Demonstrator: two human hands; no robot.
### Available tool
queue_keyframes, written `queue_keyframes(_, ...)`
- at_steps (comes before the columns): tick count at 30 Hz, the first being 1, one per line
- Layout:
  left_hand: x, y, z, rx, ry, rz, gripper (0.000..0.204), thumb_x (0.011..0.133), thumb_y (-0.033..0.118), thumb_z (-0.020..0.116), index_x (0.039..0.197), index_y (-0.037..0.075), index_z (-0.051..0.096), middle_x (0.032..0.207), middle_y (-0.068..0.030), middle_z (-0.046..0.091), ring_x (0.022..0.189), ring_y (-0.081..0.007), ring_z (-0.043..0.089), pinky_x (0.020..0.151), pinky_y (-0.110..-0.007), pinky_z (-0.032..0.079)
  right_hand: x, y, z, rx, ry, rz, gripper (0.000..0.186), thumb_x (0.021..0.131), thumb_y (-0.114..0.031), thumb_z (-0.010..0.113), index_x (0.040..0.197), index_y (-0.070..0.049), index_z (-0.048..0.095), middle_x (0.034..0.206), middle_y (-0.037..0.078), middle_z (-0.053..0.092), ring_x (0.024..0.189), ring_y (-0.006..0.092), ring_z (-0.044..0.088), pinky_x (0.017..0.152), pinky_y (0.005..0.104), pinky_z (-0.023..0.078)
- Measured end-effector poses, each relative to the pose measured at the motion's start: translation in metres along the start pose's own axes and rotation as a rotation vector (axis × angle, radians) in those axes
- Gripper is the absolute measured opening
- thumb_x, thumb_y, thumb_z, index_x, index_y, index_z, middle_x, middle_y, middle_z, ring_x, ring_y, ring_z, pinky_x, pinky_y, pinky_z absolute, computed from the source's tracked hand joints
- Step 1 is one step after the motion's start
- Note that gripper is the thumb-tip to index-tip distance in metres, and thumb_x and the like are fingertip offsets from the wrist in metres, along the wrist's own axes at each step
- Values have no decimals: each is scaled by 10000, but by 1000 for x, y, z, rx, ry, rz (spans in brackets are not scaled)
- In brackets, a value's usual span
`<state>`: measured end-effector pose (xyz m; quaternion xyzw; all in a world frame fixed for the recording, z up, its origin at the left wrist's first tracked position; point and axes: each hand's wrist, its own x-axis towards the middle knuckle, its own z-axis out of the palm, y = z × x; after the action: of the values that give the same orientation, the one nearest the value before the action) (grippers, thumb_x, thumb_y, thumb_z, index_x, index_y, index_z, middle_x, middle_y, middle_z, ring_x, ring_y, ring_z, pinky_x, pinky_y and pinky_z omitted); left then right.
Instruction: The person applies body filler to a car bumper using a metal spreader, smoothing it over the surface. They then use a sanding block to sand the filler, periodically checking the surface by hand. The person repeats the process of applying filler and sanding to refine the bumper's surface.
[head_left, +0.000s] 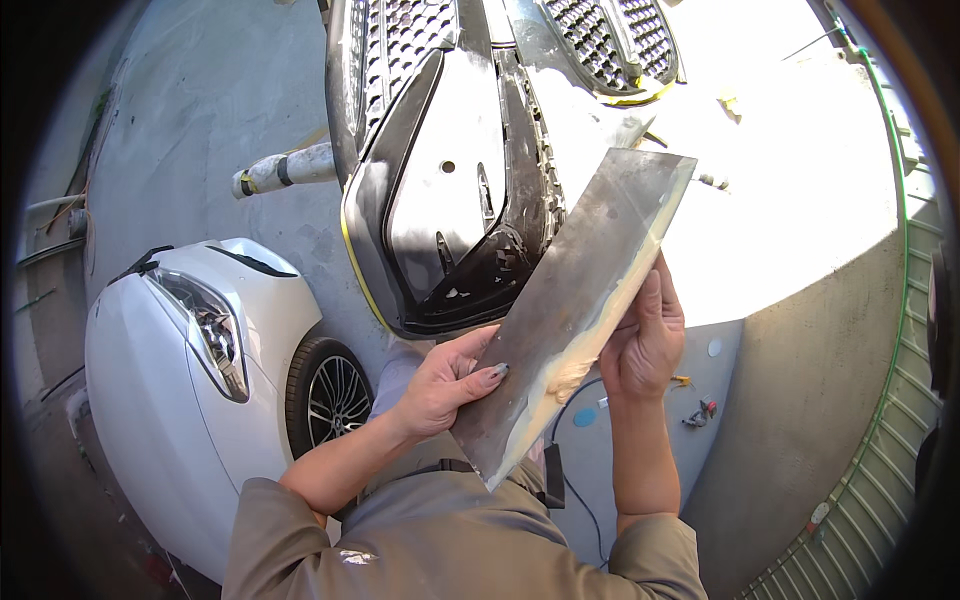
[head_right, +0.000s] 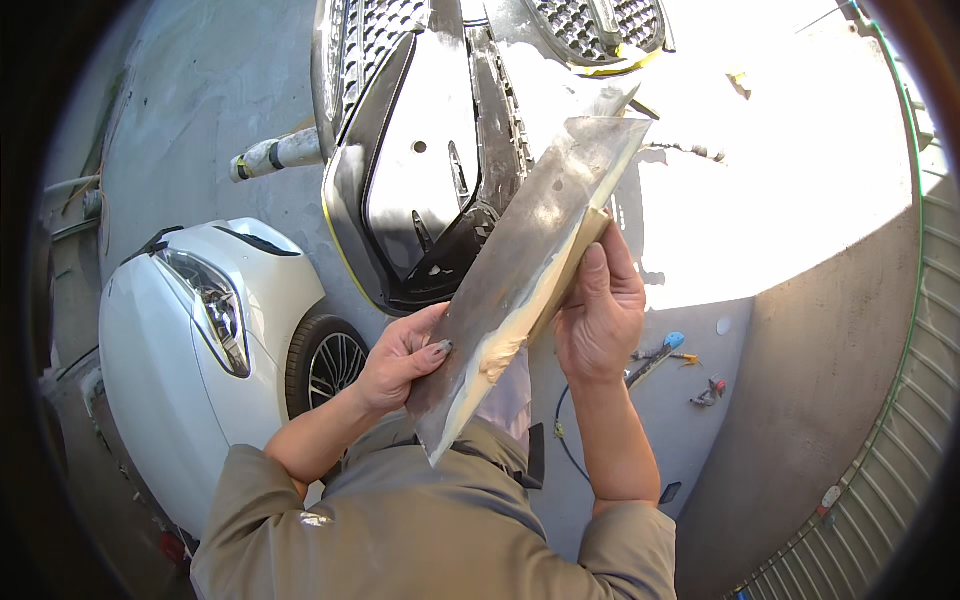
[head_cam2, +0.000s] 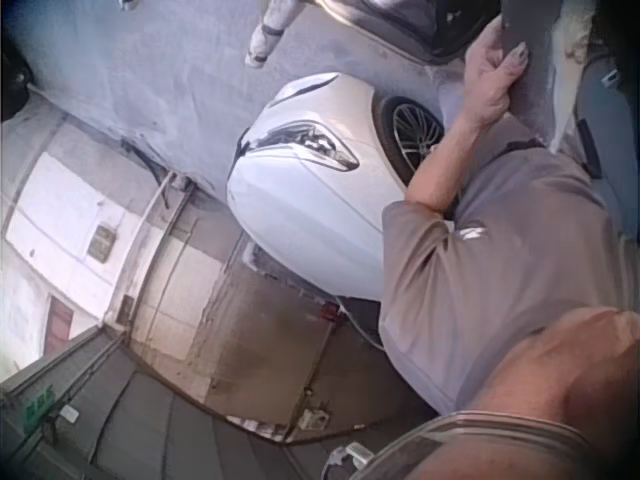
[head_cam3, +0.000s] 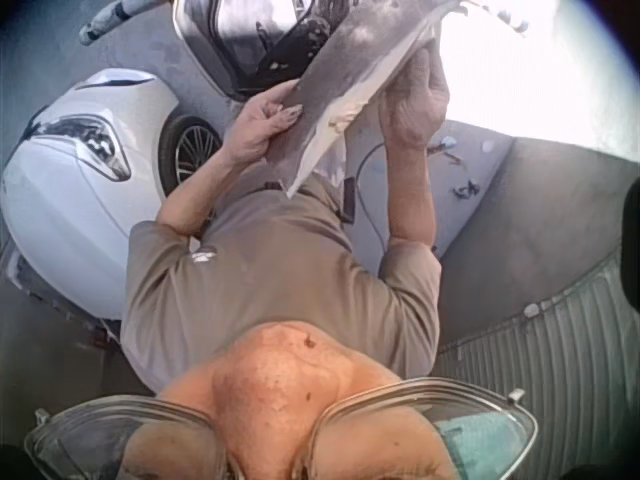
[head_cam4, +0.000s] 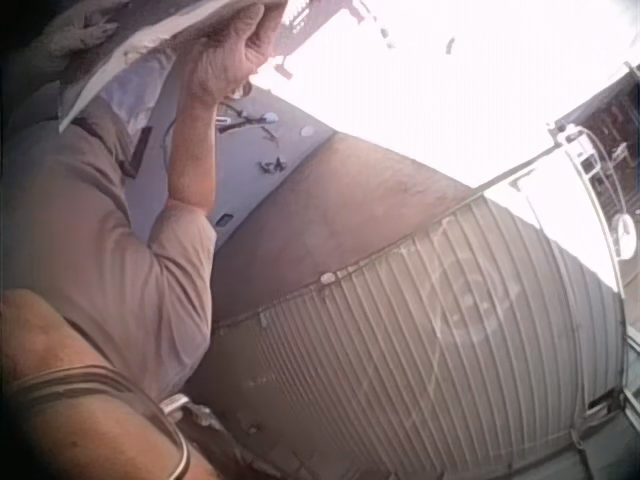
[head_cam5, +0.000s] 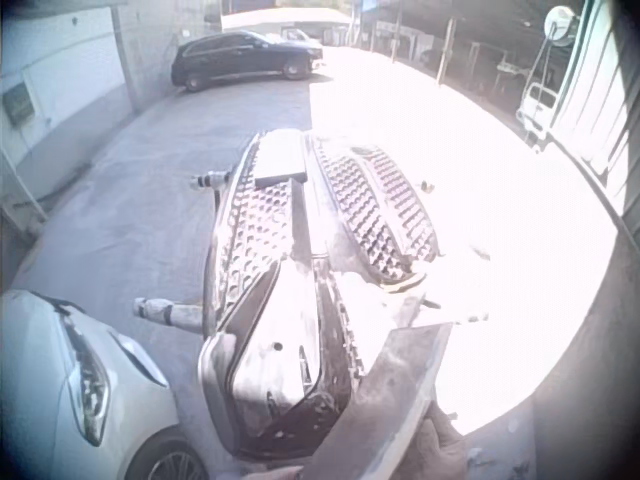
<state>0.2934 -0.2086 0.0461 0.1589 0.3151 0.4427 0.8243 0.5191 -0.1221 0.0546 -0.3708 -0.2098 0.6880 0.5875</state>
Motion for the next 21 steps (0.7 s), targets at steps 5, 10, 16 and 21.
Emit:
queue_keyframes(5, -40, 12, -12, -60, -3, 17, 614, 1077, 151, 653, 1600, -38, 394, 1404, -80, 669, 1168, -96, 674, 1010, -261, 542, -71, 4, 15, -304, 13, 110, 474, 1105, -90, 578, 1539, 72, 479, 1381, 128, 676, 1236, 170, 667, 1058, 333, 572)
queue_keyframes(10, -91, -18, -9, 4, -135, -43, 585, 1081, 128, 639, 1593, -34, 406, 1384, -68, 677, 1157, -79, 670, 1023, -246, 522, -126, -1, 16, -157, -13, -122, 471, 1115, -105, 565, 1558, 34, 482, 1343, 120, 697, 1182, 157, 683, 1041, 317, 566)
queue_keyframes(16, -165, -2, -55, 207, -91, 45, 508, 1087, 107, 622, 1539, -48, 452, 1323, -77, 700, 1104, -94, 692, 966, -256, 552, -250, 58, 29, -617, 112, -15, 507, 1054, -55, 677, 1525, 61, 531, 1261, 76, 714, 1103, 91, 655, 981, 248, 525)
queue_keyframes(21, -227, 24, -45, 640, -78, 41, 438, 1099, 105, 602, 1494, -52, 498, 1219, -74, 732, 1021, -78, 667, 907, -255, 547, -250, -1, -1, -1031, 221, -309, 475, 1055, -73, 654, 1491, 87, 555, 1152, 98, 764, 1018, 107, 694, 889, 250, 560)
